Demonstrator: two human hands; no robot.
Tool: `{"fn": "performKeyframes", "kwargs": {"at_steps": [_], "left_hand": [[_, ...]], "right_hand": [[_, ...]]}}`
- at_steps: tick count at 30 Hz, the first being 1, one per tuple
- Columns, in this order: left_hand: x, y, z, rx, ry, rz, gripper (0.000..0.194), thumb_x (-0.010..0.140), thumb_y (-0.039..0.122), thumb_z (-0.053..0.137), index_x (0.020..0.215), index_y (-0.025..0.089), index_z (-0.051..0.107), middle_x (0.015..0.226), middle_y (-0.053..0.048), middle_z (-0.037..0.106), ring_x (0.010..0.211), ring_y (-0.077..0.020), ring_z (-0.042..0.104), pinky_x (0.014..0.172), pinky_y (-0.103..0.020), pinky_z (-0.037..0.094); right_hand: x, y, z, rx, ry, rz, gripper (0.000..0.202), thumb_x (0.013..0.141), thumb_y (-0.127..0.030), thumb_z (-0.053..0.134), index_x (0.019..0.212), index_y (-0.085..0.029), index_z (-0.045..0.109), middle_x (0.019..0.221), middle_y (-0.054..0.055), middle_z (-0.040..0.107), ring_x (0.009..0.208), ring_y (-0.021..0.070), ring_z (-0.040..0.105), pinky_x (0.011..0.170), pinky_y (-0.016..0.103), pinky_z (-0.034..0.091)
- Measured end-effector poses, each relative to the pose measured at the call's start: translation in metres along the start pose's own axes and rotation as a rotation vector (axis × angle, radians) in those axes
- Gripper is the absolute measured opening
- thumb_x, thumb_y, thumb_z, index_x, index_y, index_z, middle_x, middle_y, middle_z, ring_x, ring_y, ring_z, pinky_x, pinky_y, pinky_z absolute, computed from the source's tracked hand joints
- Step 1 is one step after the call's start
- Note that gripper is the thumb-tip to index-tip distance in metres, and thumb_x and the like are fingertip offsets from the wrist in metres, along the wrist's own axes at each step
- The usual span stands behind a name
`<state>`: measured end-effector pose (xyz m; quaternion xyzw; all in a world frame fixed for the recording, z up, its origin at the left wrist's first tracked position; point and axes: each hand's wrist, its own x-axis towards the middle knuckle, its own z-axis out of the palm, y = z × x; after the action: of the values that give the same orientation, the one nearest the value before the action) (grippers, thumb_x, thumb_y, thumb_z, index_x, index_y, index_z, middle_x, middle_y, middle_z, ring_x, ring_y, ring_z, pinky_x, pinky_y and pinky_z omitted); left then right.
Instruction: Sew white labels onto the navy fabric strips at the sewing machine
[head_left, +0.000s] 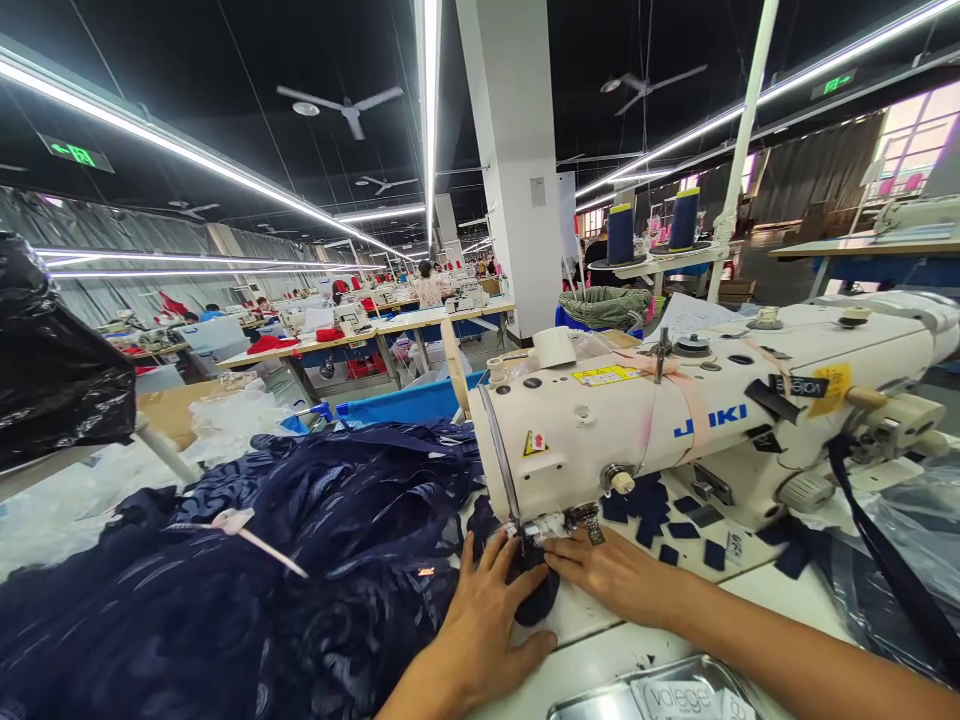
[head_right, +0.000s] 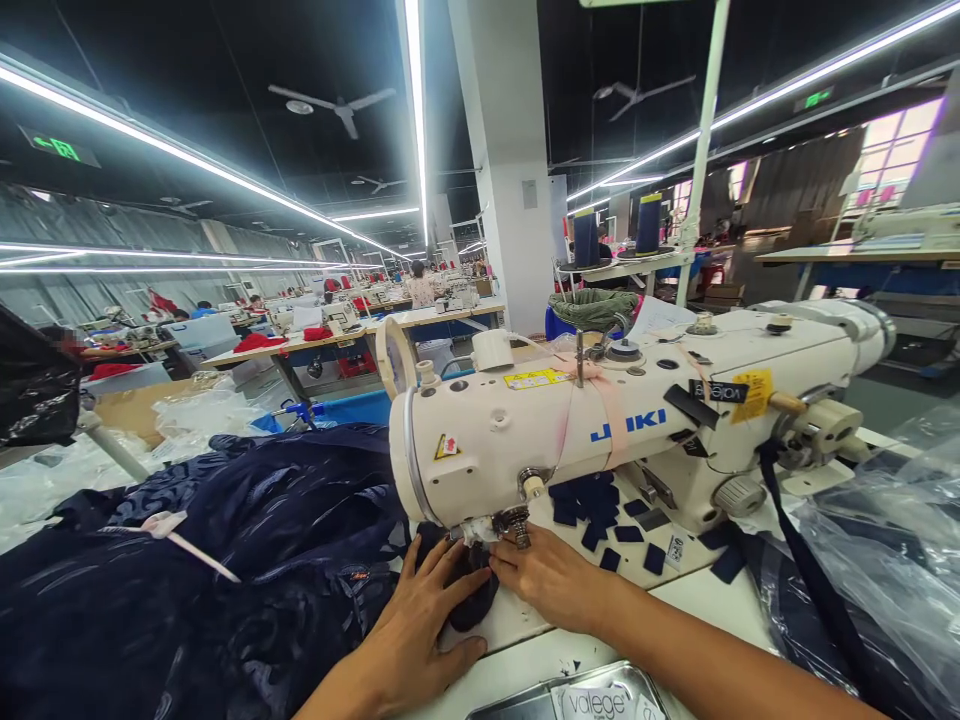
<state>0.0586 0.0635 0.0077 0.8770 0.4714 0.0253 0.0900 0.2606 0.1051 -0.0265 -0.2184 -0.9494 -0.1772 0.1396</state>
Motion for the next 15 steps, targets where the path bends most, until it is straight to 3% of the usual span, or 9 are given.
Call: {"fn": "performKeyframes", "kwargs": {"at_steps": [8,15], "left_hand": [[0.001,-0.002,-0.002,0.052,0.061,0.095,0.061,0.071,0.050,0.058,0.126,0.027,0.042,0.127,-0.012,0.046,0.122,-0.0345,0.034,0.099,-0.065,0.009],[0.002,-0.011,0.005,0.026,0.113,0.153,0.062,0.071,0.048,0.058,0.126,0.024,0.043,0.125,-0.013,0.045,0.122,-0.0325,0.033,0.102,-0.060,0.014]], "right_hand": [[0.001,0.003,0.000,0.009,0.020,-0.015,0.034,0.075,-0.002,0.046,0.106,-0.007,0.058,0.108,0.013,0.062,0.089,0.0203,0.059,0.075,0.032,0.045],[-0.001,0.005,0.004,0.030,0.050,-0.008,0.035,0.076,-0.001,0.044,0.109,-0.008,0.056,0.110,0.012,0.061,0.089,0.0198,0.059,0.077,0.033,0.045]]}}
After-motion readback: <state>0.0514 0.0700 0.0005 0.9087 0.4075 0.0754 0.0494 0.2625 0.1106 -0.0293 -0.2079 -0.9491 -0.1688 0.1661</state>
